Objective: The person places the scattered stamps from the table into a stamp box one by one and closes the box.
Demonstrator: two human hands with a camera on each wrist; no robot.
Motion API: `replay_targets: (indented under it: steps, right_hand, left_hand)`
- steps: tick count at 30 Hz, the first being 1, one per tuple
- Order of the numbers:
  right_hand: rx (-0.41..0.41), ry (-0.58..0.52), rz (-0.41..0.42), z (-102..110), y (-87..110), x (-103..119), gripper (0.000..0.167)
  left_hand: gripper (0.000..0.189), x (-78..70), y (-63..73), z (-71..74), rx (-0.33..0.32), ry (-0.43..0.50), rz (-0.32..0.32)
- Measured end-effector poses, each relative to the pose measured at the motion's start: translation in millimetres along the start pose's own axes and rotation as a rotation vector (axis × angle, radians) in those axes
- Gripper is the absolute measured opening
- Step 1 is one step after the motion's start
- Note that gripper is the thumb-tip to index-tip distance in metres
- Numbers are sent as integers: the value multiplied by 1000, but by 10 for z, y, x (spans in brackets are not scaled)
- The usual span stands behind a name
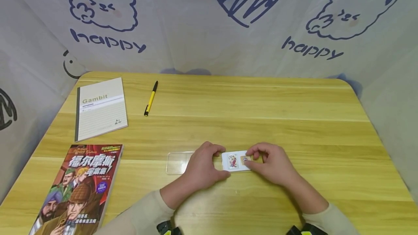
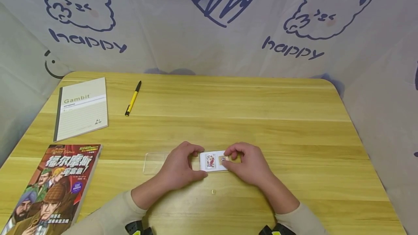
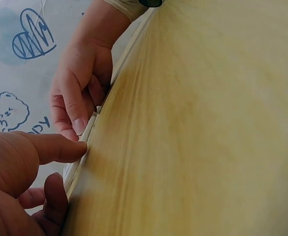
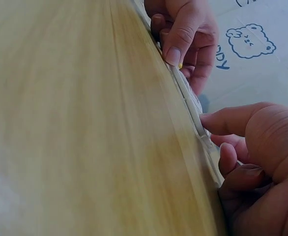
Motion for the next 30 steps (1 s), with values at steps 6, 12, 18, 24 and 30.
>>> replay_targets:
  steps: [6,12,18,24,30]
  right_hand:
    - [-4,4,-5,-8,-12,-5,18]
    - [11,-14,22,6,-22,-14,22]
    - [62,-39,42,22,-36,-31,42]
    - [84,-13,38,18,-41,-29,45]
    - [87,9,47,17,-49,-21,44]
  left_hand:
    - [63,-2,2,0,-3,-1,-3]
    - [62,-7,2,3,-3,-1,-3]
    - [62,-3,3,-1,1,6,-2]
    - [62,1,3,-6,3,10,-2]
    - [63,5,6,-5,0,6,-3]
Point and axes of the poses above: each hand's wrist, its own y-axis away from the middle knuckle, its own z-axis out of the back of the hand, x = y × z, the point moved 2 cm from there along -y, towards the middle knuckle, and after that the axes turned 10 degrees about x, right-handed, at the moved point
